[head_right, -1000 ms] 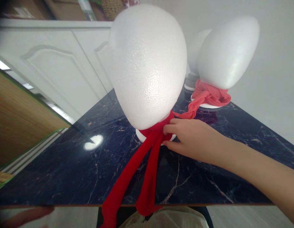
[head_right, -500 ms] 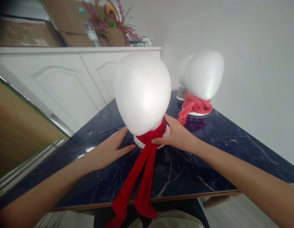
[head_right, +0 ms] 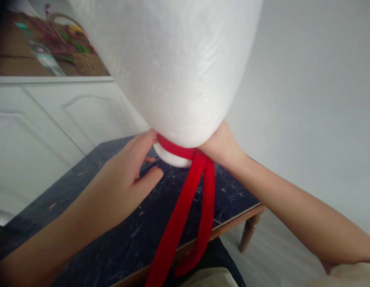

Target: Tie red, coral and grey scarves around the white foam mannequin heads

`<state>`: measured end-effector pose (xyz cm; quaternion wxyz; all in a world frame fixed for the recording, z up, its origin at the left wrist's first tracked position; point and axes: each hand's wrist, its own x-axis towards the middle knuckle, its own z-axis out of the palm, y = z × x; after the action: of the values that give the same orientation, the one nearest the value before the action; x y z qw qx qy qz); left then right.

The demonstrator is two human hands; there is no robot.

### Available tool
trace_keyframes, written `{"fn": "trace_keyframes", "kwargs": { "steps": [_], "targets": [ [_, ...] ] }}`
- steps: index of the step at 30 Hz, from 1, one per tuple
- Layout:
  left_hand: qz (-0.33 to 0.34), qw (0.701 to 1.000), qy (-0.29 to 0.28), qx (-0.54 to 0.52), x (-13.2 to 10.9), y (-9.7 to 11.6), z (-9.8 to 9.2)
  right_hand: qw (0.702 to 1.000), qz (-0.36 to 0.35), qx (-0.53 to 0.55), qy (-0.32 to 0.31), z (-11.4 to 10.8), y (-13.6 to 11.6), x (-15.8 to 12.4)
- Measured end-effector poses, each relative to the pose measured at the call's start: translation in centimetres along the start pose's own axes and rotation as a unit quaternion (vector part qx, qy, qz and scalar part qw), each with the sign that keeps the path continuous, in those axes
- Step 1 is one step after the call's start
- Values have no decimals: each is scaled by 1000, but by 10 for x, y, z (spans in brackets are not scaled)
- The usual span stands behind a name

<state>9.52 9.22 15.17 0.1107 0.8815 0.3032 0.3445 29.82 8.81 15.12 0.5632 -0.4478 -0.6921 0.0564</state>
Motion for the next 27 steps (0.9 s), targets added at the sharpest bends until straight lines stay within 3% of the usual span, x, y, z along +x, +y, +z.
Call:
{"fn": "trace_keyframes", "kwargs": {
  "steps": [3, 6, 10, 13, 16, 19, 23, 27],
  "targets": [
    [81, 997, 17, -8, 36, 25, 12, 991, -2, 134, 29, -55, -2, 9],
    [119, 993, 15, -5, 55, 35, 20, 990, -21, 135, 29, -115, -8, 18],
    [114, 993, -23, -21, 56, 16, 23, 987, 84, 58, 122, -186, -13, 28],
    [78, 992, -91, -27, 46, -16, 27, 980, 132, 38, 142, -210, 1, 27],
    [22, 989, -147, -11, 30, -56, 32, 979, 172, 75, 77, -198, 32, 12],
    [-7, 985, -173, 10, 10, -105, 35, 974, 198, 107, 5, -161, 67, -11],
    [-28, 987, -152, 37, -19, -169, 24, 973, 195, 94, -74, -110, 100, -33],
    [-57, 987, -131, 74, -48, -212, 6, 980, 157, 45, -110, -84, 117, -40]
  ]
}}
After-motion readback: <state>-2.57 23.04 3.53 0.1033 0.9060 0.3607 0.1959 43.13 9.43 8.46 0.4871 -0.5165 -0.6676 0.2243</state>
